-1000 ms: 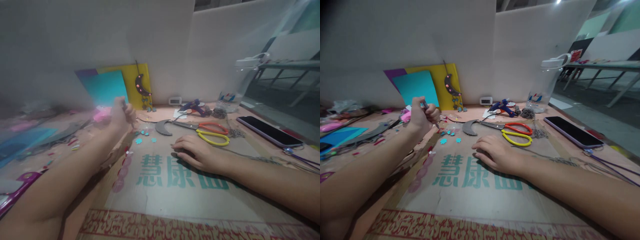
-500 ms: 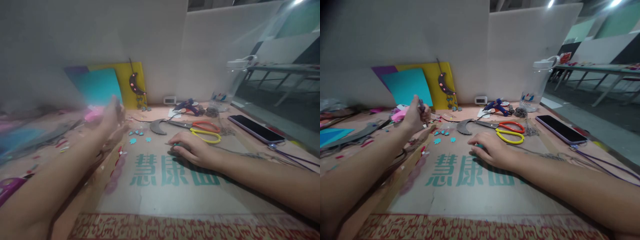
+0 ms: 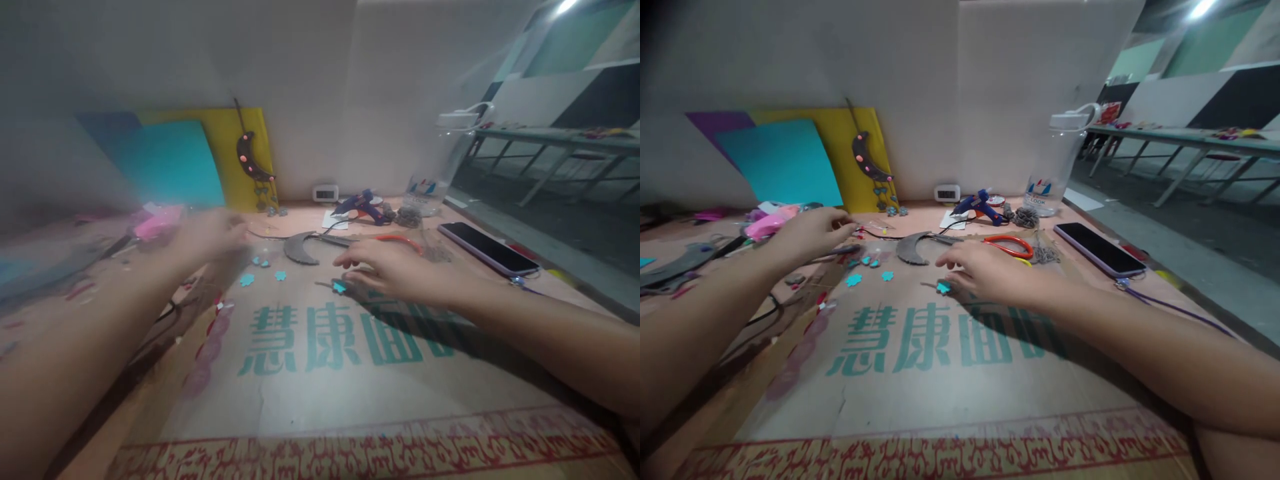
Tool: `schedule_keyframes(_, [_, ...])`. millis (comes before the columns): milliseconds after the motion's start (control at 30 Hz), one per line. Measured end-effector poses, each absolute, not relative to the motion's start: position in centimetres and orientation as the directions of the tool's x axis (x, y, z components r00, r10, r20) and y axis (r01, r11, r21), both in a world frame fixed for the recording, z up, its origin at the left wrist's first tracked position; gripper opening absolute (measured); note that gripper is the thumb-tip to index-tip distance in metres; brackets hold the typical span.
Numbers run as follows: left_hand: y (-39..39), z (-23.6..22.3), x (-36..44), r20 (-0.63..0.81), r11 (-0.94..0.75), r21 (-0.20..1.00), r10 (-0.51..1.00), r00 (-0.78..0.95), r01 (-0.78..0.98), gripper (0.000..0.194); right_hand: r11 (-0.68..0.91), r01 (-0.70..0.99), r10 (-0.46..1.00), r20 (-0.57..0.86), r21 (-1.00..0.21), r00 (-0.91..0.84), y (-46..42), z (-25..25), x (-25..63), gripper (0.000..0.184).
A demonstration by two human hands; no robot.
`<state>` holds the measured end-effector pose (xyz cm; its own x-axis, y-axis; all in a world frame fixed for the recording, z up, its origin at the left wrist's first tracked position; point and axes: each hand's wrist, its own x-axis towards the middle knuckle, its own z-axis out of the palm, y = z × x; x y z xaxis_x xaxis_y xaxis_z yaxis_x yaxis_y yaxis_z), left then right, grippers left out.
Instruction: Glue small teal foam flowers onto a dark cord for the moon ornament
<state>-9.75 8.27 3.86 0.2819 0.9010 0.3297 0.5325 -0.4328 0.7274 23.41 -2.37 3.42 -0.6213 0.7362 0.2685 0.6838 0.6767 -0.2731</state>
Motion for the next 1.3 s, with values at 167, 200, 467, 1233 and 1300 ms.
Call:
schedule_keyframes(167, [2.2, 3.0, -2.8, 0.394, -0.613, 0.355, 0.782, 0.482, 0.705, 0.021, 0.677, 0.687, 0.736, 0.216, -0.266, -0.642, -2.2, 1.2, 22.8, 0.027])
schedule_keyframes(200, [1.1, 2.5, -1.8, 0.384, -0.639, 0.360, 0.765, 0.517, 0.679, 0.022, 0.677, 0.684, 0.736, 0.222, -0.272, -0.640, -2.2, 0.9, 22.7, 0.026])
schedule_keyframes(467, [-0.9, -0.7, -0.2, 0.438, -0.790, 0.303, 0.612, 0.658, 0.533, 0.021, 0.607, 0.632, 0.792, 0.295, -0.482, -0.535, -2.1, 0.3, 22.2, 0.007])
schedule_keyframes(1233, [-1.9, 0.0, 0.5, 0.410, -0.651, 0.619, 0.745, 0.526, 0.439, 0.017, 0.513, 0.512, 0.858, 0.425, -0.689, -0.289, -3.6, 0.7, 21.0, 0.016])
schedule_keyframes(1300, [-1.9, 0.0, 0.5, 0.417, -0.655, 0.613, 0.744, 0.523, 0.443, 0.017, 0.546, 0.515, 0.837, 0.452, -0.661, -0.308, -3.6, 0.7, 20.9, 0.012])
